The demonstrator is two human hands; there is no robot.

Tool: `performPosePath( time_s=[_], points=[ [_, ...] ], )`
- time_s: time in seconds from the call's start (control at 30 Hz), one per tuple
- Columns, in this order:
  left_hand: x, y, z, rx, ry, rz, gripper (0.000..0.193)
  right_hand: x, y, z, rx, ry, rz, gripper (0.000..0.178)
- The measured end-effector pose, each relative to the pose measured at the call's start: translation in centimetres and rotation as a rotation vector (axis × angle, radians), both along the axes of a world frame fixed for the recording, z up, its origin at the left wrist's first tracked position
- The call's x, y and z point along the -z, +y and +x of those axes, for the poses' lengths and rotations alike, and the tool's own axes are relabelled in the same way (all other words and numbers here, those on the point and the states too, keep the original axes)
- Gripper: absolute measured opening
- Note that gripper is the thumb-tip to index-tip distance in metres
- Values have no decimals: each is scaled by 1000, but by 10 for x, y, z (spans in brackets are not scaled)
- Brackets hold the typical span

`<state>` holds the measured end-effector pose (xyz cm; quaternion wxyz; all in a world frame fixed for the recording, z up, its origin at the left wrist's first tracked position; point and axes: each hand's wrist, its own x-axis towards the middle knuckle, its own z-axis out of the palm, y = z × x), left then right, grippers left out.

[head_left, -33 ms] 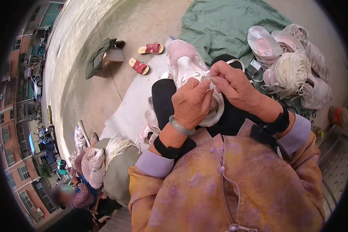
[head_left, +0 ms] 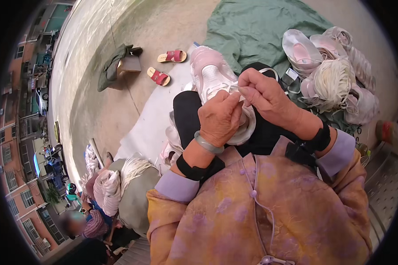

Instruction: The recorder is lacing up pink sneakers and arranging task materials.

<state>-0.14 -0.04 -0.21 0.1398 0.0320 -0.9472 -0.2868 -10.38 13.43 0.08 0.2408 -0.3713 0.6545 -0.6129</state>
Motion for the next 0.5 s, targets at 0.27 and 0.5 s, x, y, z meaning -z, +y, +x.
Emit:
performPosePath(
  time_s=[0.27,0.5],
  points=[
    [1,-15,1,-63,143,355,13,49,-1,-6,26,523,89,4],
    [1,-22,-2,-164,9,509,17,43,-9,-3,-23,695,119,9]
  ],
)
